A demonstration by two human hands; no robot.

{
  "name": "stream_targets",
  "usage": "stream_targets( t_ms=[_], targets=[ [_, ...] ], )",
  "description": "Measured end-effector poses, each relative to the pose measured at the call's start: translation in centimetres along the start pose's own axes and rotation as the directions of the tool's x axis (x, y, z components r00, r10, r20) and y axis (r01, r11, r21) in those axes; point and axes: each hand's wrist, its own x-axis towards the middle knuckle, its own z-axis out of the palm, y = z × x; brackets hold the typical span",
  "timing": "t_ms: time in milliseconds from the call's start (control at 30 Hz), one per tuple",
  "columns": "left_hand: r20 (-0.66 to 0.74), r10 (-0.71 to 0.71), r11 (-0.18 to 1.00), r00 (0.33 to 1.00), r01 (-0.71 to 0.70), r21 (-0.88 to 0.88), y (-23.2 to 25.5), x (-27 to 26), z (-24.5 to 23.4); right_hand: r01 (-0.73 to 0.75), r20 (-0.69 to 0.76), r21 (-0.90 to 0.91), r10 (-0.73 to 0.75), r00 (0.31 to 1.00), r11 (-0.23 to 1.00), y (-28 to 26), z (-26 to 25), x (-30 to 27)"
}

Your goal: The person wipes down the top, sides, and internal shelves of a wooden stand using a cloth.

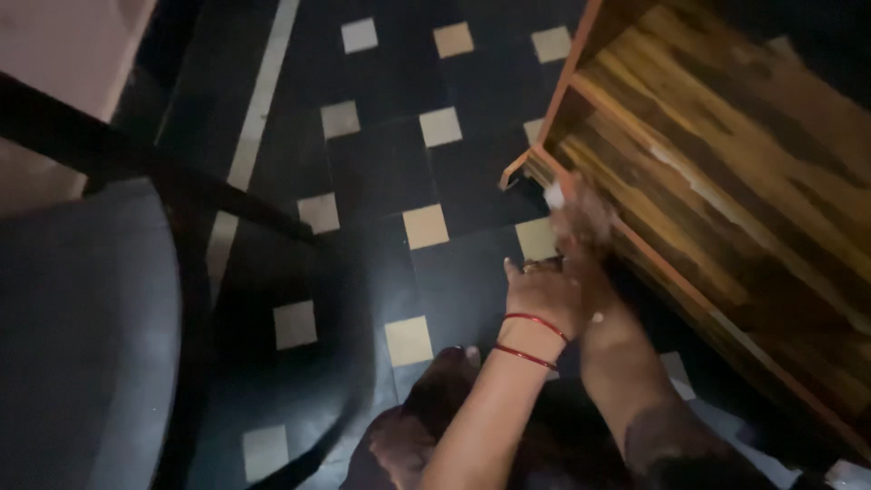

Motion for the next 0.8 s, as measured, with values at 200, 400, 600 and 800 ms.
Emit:
stream_targets(
  t_ms=[200,400,600,800],
  targets=[
    [-0.039,-0.087,0.993,0.995,0.090,0.077,-0.7,2.0,-0.2,0.093,0.050,-0.062,-0.090,0.995,0.994,-4.1,3.1,7.5],
    [0.055,-0.048,0.998,0.997,0.046,0.036,-0.6,1.6,-1.5,0.120,0.066,-0.165,-0.110,0.992,0.979,3.0,-4.8,-2.6],
    [0.131,-0.062,0.996,0.989,0.069,-0.049,-3.1,0.2,-3.4,-0.022,0.135,-0.098,0.035,0.990,0.995,15.3,-8.4,-11.5],
    [-0.055,-0.204,0.979,0.978,0.202,-0.031,-4.4,-0.3,-3.8,-0.089,-0.051,-0.298,0.077,0.996,0.951,19.0,-9.5,-16.0]
  ],
)
